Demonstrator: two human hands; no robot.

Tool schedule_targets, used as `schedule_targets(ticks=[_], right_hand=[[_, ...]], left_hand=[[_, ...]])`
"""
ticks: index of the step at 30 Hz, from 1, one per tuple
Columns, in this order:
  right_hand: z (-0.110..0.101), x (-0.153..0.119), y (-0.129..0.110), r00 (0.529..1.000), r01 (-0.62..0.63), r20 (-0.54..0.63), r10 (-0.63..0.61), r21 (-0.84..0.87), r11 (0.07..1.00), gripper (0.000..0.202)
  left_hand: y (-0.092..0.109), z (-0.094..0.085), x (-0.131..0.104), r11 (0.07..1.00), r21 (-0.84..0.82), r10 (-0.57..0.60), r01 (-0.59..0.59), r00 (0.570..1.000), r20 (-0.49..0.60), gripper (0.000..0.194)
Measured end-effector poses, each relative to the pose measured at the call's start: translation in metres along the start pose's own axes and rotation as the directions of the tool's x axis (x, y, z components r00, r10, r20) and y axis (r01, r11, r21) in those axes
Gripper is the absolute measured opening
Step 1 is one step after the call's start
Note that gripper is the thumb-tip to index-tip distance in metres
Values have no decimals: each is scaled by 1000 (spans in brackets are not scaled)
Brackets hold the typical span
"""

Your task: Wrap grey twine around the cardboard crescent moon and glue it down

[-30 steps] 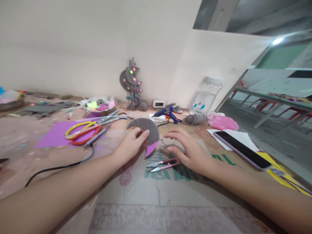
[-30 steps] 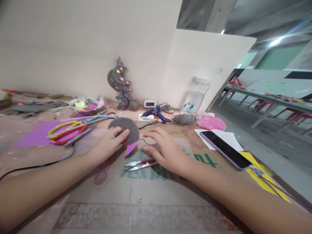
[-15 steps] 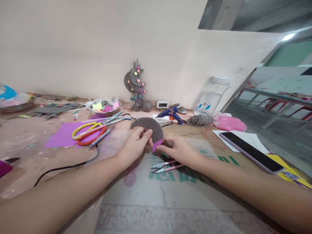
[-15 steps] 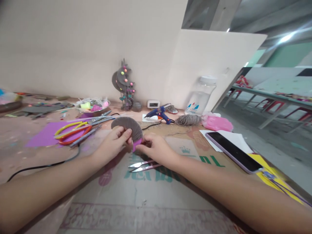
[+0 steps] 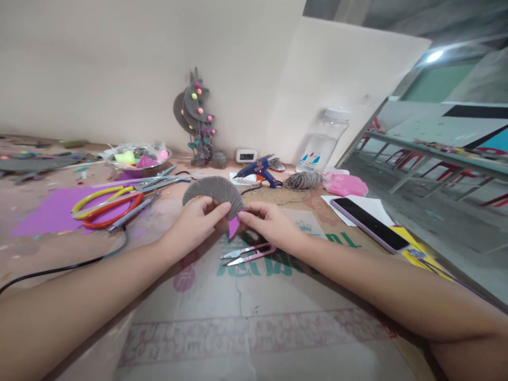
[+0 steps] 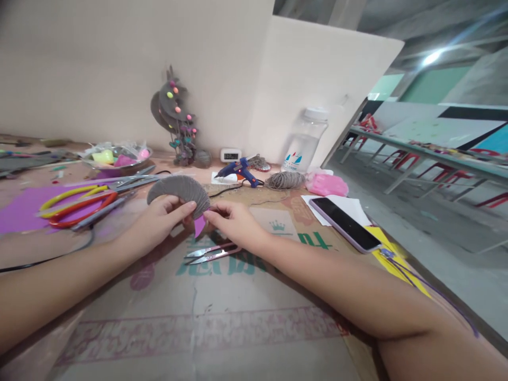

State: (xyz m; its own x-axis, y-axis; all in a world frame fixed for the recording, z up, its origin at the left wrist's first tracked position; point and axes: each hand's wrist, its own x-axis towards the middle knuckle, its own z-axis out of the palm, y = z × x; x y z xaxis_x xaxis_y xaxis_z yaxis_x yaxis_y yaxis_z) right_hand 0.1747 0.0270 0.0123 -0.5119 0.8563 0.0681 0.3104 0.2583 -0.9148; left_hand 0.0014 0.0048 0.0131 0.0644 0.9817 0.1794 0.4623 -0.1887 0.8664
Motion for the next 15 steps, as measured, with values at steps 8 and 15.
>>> schedule_targets(ticks=[8,15], right_hand=[[-1,0,2,998,-50,32,49,37,998,25],[-1,2,5,992,-123,18,124,-57,991,33]], left_hand=[[-4,0,3,998,61,24,-26,999,41,35],[-6,-1,2,999,38,38,-36,998,-54,37]])
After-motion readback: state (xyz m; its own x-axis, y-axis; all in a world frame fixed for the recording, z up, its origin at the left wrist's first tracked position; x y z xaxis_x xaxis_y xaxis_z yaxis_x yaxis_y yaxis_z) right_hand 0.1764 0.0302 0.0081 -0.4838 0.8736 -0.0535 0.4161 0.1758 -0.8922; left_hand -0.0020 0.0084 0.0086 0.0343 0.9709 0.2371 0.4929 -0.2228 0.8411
